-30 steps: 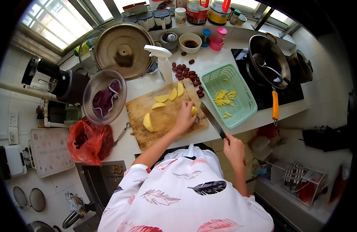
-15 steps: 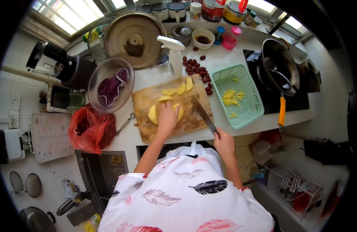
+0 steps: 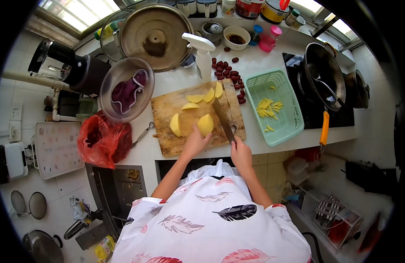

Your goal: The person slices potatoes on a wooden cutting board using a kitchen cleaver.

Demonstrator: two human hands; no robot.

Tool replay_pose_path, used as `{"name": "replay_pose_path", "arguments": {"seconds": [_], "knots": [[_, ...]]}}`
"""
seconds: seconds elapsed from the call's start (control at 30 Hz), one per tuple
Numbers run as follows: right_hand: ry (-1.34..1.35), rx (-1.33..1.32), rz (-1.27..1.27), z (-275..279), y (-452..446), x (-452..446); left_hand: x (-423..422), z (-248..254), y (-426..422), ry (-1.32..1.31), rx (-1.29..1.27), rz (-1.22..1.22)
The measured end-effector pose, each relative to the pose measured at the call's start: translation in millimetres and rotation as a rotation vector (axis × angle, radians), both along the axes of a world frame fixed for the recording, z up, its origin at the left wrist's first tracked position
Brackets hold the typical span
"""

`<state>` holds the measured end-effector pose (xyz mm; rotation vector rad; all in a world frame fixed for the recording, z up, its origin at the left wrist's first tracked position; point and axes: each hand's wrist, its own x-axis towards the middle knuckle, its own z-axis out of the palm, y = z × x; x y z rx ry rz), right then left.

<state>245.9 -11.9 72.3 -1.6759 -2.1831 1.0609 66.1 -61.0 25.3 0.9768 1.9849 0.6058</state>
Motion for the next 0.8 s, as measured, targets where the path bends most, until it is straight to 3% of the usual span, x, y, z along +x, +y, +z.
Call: {"name": "replay_pose_path", "arguments": {"seconds": [0.1, 0.17, 0.2, 0.27, 0.4, 0.47, 0.57, 0.63, 0.73, 0.77, 0.8], "knots": [[0.047, 0.001, -0.012, -6.7, 0.2, -1.0, -0.6, -9.4, 1.7, -0.063, -0.030, 0.058], [0.038, 0.006, 0.003, -7.0, -0.7, -3.3, -2.2, -3.2, 5.9, -0.316, -0.072, 0.194], [0.032, 0.013, 0.019, -6.6, -1.6, -5.6, -4.5, -6.4, 5.2, -0.319, -0.073, 0.192], [0.015, -0.003, 0.041, -3.7, -4.3, -11.8, -12.0, -14.2, 3.9, -0.104, -0.108, 0.058], [0.056, 0.014, 0.038, -9.6, -16.7, -20.0, -14.1, 5.4, 13.0, -0.183, -0.130, 0.112], [0.118, -0.012, 0.012, -9.5, -13.9, -20.6, -8.0, -14.6, 9.2, -0.057, -0.032, 0.029], [0.055, -0.032, 0.033, -2.9, -6.2, -16.9, -0.2, 9.2, 9.9, -0.083, -0.089, -0.053], [0.079, 0.025, 0.046, 2.0, -0.5, -10.8, -1.9, 16.5, 8.2, 0.057, -0.132, -0.104], [0.065, 0.154, 0.047, 2.4, -8.7, 2.8, -8.4, 14.0, 3.1, 0.505, 0.243, -0.072], [0.062, 0.194, 0.054, 4.4, -11.3, 5.5, -8.5, 16.6, 5.1, 0.503, 0.237, -0.078], [0.060, 0.186, 0.049, 7.1, -14.3, 7.2, -8.9, 20.3, 7.6, 0.509, 0.416, -0.150]]}}
